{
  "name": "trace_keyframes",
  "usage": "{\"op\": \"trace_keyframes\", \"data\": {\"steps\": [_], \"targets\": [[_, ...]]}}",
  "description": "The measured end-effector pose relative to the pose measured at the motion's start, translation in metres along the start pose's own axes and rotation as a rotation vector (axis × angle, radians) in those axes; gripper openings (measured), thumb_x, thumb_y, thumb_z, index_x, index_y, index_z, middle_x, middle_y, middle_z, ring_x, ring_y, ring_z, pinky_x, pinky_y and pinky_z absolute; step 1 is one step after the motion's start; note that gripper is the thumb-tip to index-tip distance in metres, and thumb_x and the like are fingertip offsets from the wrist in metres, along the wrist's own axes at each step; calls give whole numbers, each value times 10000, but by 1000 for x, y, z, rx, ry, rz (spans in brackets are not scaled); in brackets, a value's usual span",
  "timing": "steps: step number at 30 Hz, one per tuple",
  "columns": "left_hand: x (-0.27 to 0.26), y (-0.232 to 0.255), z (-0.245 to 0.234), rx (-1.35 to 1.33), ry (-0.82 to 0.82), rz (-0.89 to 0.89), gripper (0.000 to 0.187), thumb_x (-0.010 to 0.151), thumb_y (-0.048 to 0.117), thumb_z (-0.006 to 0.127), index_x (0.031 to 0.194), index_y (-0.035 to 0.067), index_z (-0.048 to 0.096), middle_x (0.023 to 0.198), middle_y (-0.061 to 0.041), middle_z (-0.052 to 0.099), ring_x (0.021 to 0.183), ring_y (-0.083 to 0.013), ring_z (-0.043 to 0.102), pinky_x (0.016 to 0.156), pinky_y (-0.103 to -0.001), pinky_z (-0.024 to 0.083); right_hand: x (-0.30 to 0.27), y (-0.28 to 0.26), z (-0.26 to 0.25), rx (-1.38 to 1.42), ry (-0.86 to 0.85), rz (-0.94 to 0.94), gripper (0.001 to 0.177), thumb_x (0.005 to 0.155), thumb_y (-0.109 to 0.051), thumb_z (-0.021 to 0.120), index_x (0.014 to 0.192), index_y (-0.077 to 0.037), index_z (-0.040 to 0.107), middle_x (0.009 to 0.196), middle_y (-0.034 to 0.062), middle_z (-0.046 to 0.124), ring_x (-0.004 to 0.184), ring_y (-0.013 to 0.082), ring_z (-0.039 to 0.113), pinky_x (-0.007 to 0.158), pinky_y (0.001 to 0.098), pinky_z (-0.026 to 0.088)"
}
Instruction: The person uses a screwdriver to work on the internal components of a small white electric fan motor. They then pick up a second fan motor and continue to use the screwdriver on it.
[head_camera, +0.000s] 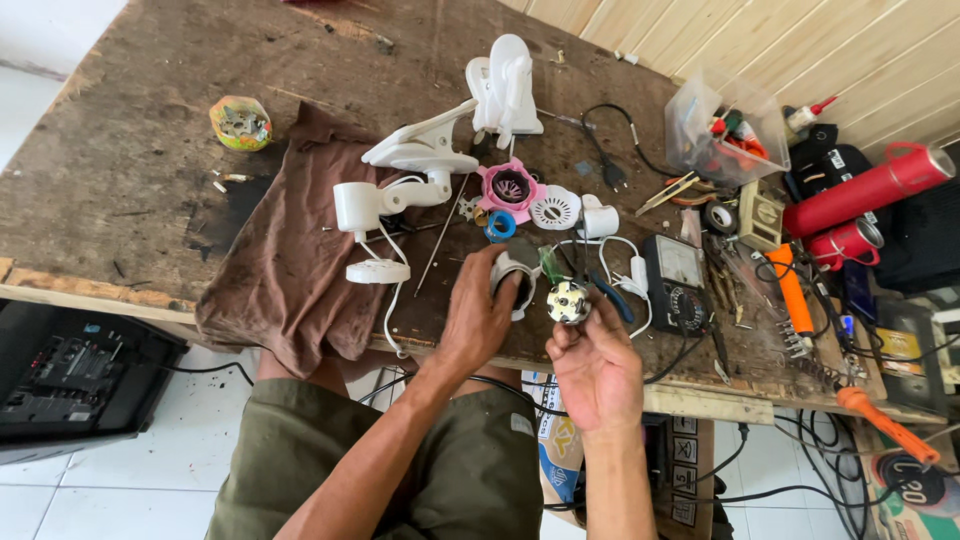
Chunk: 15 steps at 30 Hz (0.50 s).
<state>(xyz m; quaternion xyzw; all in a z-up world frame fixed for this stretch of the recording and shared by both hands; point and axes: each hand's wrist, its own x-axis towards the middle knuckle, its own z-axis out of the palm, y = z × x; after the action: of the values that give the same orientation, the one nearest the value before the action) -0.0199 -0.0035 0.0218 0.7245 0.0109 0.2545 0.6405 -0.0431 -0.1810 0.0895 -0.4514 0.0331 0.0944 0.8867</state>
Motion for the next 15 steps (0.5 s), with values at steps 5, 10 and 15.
{"op": "trace_keyframes", "data": {"steps": [5,10,15], "targets": [[2,4,-14,155,21,84,484,1045,109,721,1498,0,586,1289,-258,605,1232,-522,637,1049,-601,557,-6,0,9,-41,-5,-33,310,1098,-129,598,1387,-115,710,1167,115,795,837,227,678,757,361,513],[-3,49,-43,76,-35,31,552,1002,134,771,1519,20,618,1329,-252,660,1282,-514,648,1088,-600,536,-6,1,15,-96,-18,-79,292,1086,-107,633,1363,-103,725,1140,121,810,832,246,692,738,369,520],[-30,87,-59,-341,-209,-95,831,891,339,940,1600,67,603,1397,-220,766,1332,-382,729,1085,-507,606,-4,10,20,-109,-122,-81,335,1075,-93,660,1404,-48,704,1115,192,833,885,312,827,773,414,661]]}}
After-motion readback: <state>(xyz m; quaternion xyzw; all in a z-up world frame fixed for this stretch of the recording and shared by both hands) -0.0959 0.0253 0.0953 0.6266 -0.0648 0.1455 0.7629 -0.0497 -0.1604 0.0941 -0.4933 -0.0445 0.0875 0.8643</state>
